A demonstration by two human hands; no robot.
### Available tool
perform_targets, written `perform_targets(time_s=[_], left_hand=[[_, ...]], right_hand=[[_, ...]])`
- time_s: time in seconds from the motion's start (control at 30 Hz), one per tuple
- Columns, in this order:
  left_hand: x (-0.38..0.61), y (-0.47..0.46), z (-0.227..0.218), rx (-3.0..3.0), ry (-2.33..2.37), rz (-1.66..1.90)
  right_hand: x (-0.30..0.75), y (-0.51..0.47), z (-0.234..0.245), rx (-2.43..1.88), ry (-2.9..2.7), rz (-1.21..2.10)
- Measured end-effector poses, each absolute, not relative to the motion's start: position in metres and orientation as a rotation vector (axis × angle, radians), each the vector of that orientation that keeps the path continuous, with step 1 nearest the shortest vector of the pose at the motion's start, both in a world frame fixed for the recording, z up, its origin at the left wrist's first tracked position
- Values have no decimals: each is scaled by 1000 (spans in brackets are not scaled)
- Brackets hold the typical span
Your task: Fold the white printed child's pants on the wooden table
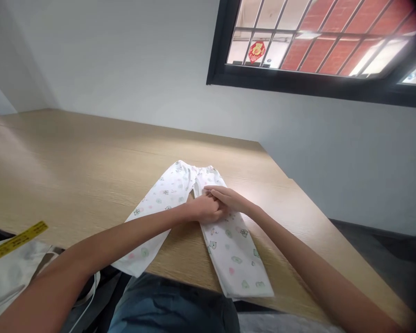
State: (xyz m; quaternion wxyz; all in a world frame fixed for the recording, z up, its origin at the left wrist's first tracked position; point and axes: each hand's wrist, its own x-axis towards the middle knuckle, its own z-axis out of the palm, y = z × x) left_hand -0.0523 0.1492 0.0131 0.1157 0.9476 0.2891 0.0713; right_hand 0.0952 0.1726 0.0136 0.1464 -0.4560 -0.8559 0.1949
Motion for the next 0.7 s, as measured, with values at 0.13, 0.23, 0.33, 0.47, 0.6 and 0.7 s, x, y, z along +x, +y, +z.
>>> perform_targets(time_s=[0.13,0.23,0.33,0.47,0.6,0.7], left_hand=[[-56,95,10,2755,567,125],[-68,37,7,2621,323,158],[-90,6,13,2542,243,190],[-133,39,35,2618,660,270],[-166,130,36,2573,1236,362],[-170,170,19,2589,1244,350]], right_hand=[[87,193,3,-1369,-2532,471],[82,215,-6,-1453,-2522,393],[86,226,-11,-1473,-2514,358],[91,220,-9,-1451,-2470,322],[58,213,3,-1352,-2466,311],[12,217,8,-1208,-2590,386]])
